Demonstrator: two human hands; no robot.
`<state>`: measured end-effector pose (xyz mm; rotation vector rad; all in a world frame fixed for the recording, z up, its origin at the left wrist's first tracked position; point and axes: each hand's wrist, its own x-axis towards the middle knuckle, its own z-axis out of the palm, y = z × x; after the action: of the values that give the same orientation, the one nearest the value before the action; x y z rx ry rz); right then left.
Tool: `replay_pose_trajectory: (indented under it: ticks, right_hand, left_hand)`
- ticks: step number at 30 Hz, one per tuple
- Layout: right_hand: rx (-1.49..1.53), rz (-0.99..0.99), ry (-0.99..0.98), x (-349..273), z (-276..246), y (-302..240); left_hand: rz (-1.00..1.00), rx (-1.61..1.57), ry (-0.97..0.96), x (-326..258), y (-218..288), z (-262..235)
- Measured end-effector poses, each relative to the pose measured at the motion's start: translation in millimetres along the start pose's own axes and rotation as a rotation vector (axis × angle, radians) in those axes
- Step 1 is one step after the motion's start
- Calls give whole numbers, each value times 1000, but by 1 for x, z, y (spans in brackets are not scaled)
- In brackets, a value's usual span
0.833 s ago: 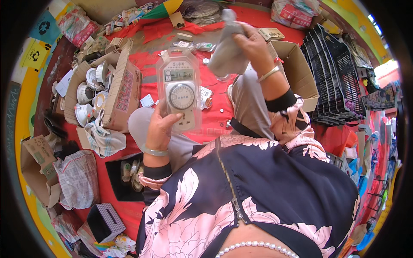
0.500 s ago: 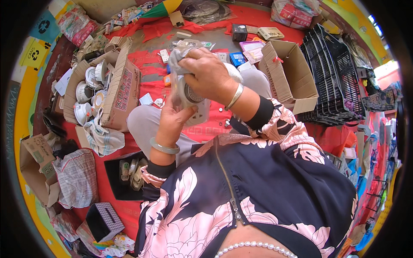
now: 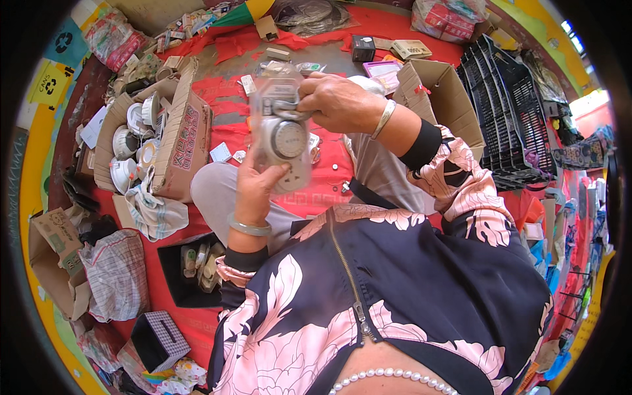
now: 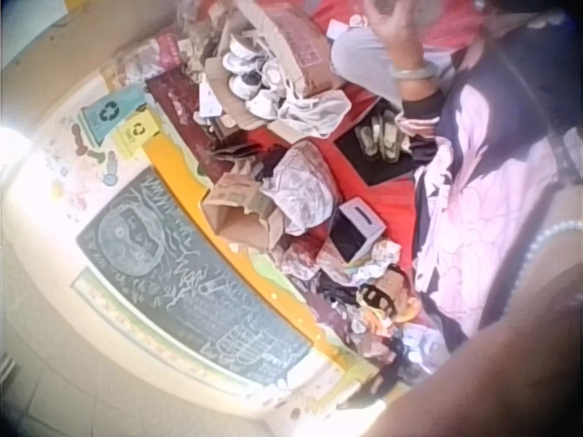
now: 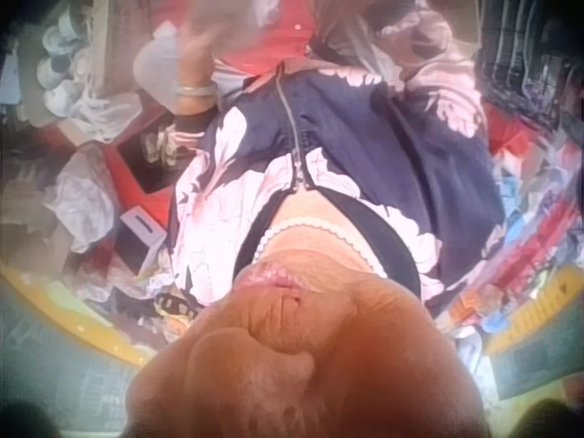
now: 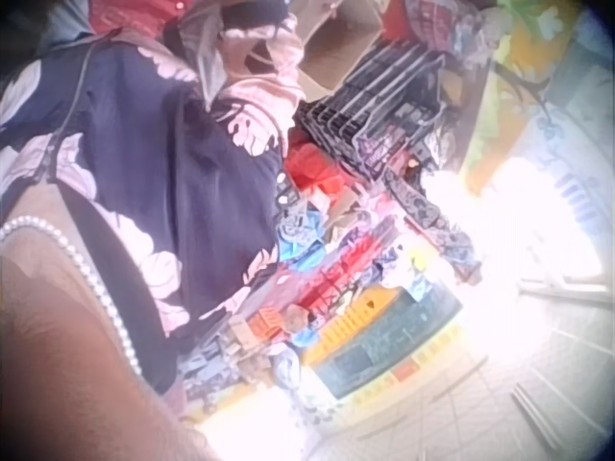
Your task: The person picks up several packaged and unpackaged electronic items, such as timer sockets and power adapters, from a cluttered floor area and wipes them one at a time with a grey cloth.
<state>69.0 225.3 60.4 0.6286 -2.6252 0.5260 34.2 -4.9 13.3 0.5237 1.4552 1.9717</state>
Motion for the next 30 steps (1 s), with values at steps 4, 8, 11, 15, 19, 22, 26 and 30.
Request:
replay_pose_trajectory:
  ticks: [4, 8, 11, 15, 19, 22, 26, 30]
  right_hand:
    - [-89, 85, -4, -10, -5, 20]
    - [-140, 516, 390, 3, -35, 29]
    - [255, 578, 581, 7, -42, 28]
    - [-26, 223, 519, 27, -13, 8]
    - [6, 275, 429, 29, 42, 2]
    - [87, 349, 331, 28, 53, -8]
    - [189, 337, 308, 12, 61, -42]
    - [88, 357, 400, 7, 56, -57]
  left_hand:
    - [37, -37, 4, 4, -5, -9]
    - [67, -160, 55, 5, -4, -20]
    - [57, -242, 41, 6, 4, -20]
    - [119, -321, 35, 7, 10, 0]
    - [117, -382, 52, 14, 3, 6]
    - [187, -407, 131, 17, -11, -8]
    - [247, -430, 191, 23, -8, -16]
    - [253, -472, 222, 27, -7, -9]
